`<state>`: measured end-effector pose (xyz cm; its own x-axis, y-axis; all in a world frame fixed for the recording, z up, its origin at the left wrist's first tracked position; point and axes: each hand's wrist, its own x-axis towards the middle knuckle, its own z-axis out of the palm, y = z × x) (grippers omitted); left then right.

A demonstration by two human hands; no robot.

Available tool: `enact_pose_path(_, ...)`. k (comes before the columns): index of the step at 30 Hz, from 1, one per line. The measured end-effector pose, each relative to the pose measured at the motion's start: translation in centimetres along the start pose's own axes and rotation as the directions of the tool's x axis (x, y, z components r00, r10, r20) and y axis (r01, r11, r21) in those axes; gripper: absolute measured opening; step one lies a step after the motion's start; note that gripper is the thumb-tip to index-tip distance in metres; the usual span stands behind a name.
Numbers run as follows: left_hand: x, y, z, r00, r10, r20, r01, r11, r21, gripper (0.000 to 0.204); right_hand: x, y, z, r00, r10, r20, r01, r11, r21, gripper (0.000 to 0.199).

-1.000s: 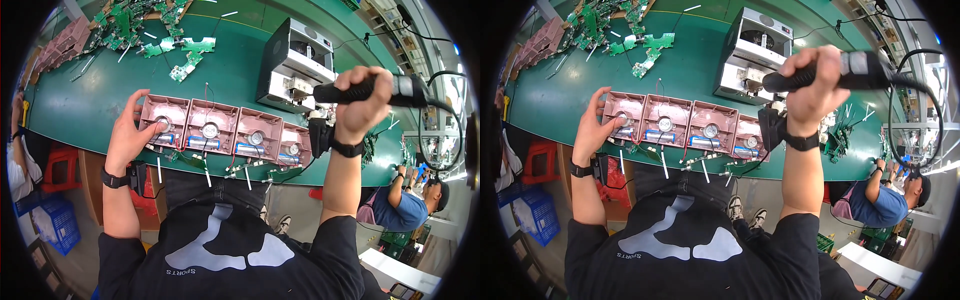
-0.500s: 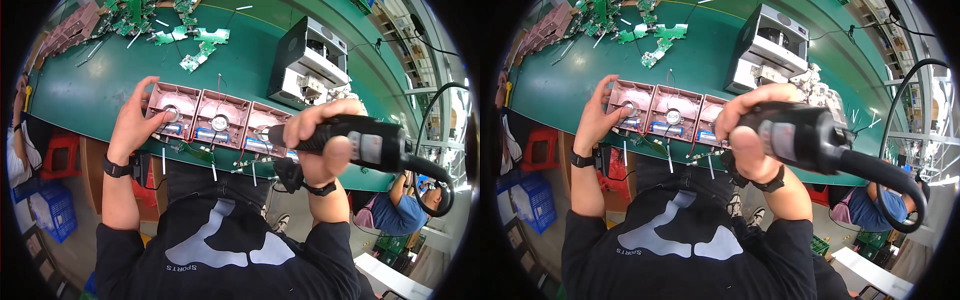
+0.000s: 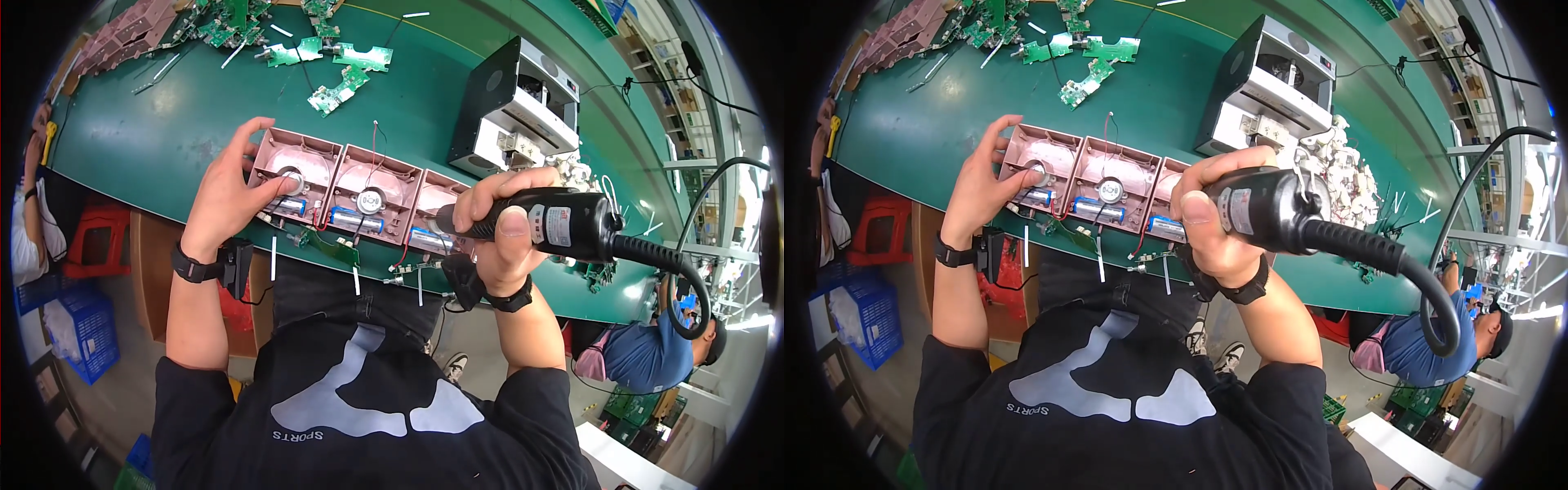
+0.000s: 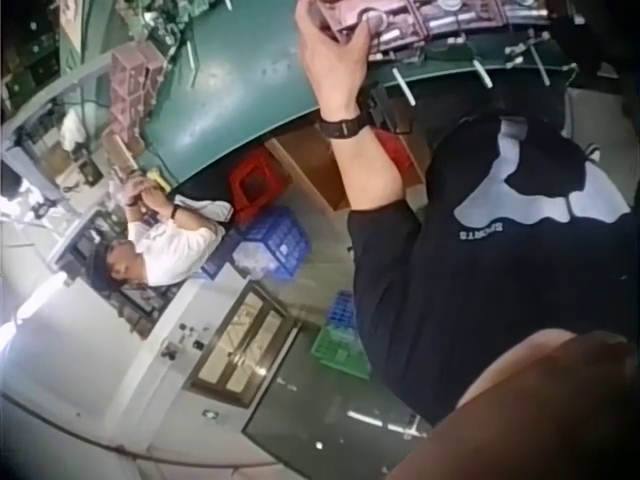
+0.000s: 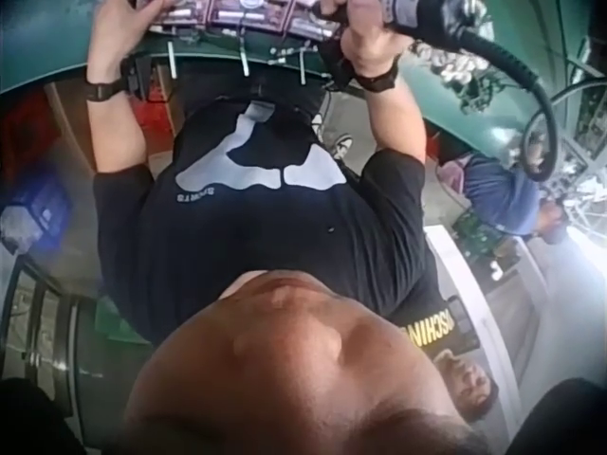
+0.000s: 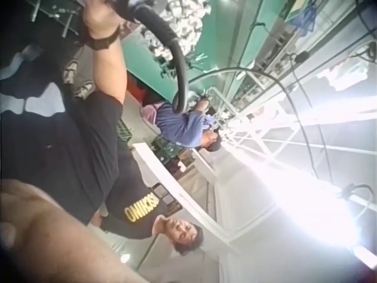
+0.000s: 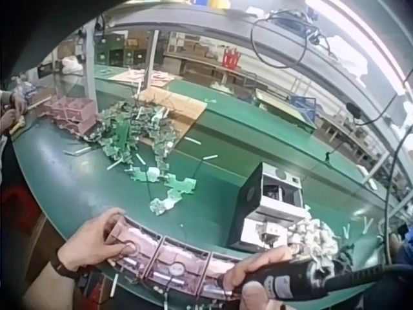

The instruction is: Manually assemble circuit boards into plastic housings and fasten components using an electric screwdriver.

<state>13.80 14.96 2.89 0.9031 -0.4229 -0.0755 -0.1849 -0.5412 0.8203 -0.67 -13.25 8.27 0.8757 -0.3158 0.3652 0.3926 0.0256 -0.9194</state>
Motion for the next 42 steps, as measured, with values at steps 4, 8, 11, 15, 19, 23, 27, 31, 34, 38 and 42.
enact_pose_path(4, 0.3, 0.0, 0.1, 1.000, -0.008, 0.006, 0.008, 1.000, -0.014, 0.082, 0.1, 0.1, 0.4, 0.999, -0.017, -0.033, 0.016, 1.000, -0.024, 0.047)
enact_pose_path(8, 0.1, -0.3, 0.1, 1.000, -0.004, 0.006, 0.004, 1.000, -0.012, 0.082, 0.6, -1.6, -0.8, 0.997, -0.066, -0.040, 0.066, 0.998, -0.012, 0.047)
enact_pose_path(11, -0.1, -0.3, 0.0, 1.000, -0.018, 0.009, 0.018, 1.000, 0.017, 0.083, 2.2, -4.8, -2.9, 0.970, -0.211, -0.119, 0.219, 0.974, 0.058, 0.044)
enact_pose_path(15, 0.2, 0.3, -0.2, 0.998, -0.055, 0.013, 0.054, 0.998, 0.026, 0.084, 5.8, -6.0, -5.7, 0.936, -0.293, -0.197, 0.287, 0.956, -0.058, 0.038)
enact_pose_path(19, 0.1, -0.2, -0.1, 1.000, -0.015, 0.003, 0.015, 1.000, -0.005, 0.083, 7.6, -4.7, -7.3, 0.923, -0.311, -0.226, 0.252, 0.934, -0.254, 0.035)
enact_pose_path(23, 0.0, 0.1, -0.2, 0.997, -0.069, 0.015, 0.069, 0.998, 0.004, 0.084, 8.1, -3.8, -7.2, 0.932, -0.223, -0.286, 0.148, 0.954, -0.262, 0.036)
enact_pose_path(27, 0.0, 0.0, -0.2, 0.998, -0.056, 0.011, 0.057, 0.998, -0.018, 0.083, 5.3, -5.2, -4.7, 0.964, -0.096, -0.250, 0.089, 0.995, -0.040, 0.036)
enact_pose_path(31, 0.2, -0.3, 0.1, 1.000, 0.015, -0.022, -0.014, 1.000, 0.018, 0.081, 2.8, -5.7, 1.7, 0.990, -0.084, -0.109, 0.102, 0.979, 0.174, 0.045)
enact_pose_path(34, 0.1, -0.3, 0.2, 0.999, 0.019, -0.027, -0.019, 1.000, -0.009, 0.081, 2.5, -3.3, 4.6, 0.995, -0.103, -0.018, 0.105, 0.989, 0.109, 0.051)
enact_pose_path(38, 0.0, 0.1, 0.0, 1.000, -0.020, -0.004, 0.020, 1.000, -0.016, 0.082, 2.5, -1.2, 5.6, 0.998, -0.056, 0.033, 0.057, 0.998, -0.010, 0.045)
enact_pose_path(42, 0.1, 0.0, -0.1, 1.000, -0.011, 0.009, 0.011, 1.000, 0.015, 0.084, 2.4, 0.1, 5.9, 0.999, -0.037, 0.031, 0.037, 0.999, 0.012, 0.039)
